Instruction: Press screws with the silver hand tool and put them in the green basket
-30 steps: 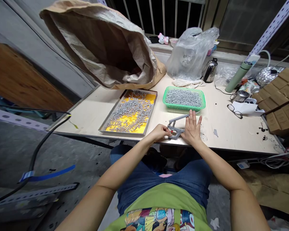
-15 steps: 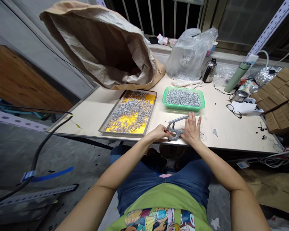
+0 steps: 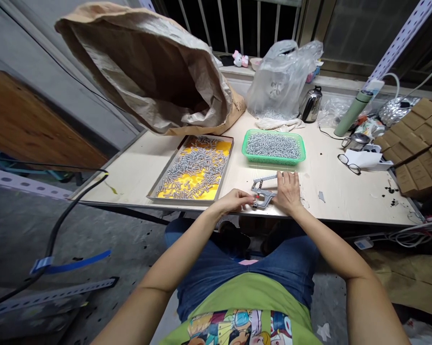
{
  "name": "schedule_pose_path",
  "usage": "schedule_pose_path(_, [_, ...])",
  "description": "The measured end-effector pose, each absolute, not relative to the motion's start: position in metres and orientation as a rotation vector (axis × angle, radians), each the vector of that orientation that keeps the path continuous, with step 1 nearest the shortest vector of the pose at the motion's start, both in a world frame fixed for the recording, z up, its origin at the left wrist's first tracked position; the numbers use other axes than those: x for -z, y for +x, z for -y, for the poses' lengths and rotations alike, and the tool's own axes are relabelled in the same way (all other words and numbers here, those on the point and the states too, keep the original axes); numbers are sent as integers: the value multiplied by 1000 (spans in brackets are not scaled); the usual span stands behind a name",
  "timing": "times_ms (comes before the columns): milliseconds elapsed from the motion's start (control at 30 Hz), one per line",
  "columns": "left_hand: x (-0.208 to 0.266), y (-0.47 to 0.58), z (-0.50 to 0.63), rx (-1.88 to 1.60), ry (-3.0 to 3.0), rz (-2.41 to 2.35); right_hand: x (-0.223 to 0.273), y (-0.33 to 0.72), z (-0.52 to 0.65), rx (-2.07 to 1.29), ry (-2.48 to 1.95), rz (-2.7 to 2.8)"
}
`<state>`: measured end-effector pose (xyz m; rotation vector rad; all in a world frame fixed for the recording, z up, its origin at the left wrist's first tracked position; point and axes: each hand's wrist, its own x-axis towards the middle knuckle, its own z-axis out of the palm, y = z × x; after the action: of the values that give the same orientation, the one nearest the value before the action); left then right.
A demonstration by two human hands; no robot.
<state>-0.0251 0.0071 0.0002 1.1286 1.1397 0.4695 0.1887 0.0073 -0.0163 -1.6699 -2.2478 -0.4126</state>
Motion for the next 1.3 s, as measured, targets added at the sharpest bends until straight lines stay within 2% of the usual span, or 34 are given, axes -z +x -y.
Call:
schedule_pose_path(667, [3, -20, -6, -460, 1075, -1069, 8, 181, 3, 547, -1677, 2233])
schedule_pose_path(967, [-6, -24, -5, -735, 909, -1175, -6, 182, -7, 177, -2056, 2568])
schedule_pose_path(1167, [-7, -9, -2, -608, 812, -1152, -9, 178, -16, 163, -2017, 2610])
schedule_pose_path(1300, [-4, -4, -4, -612, 869, -1140, -12, 178, -20, 273, -1946, 2496])
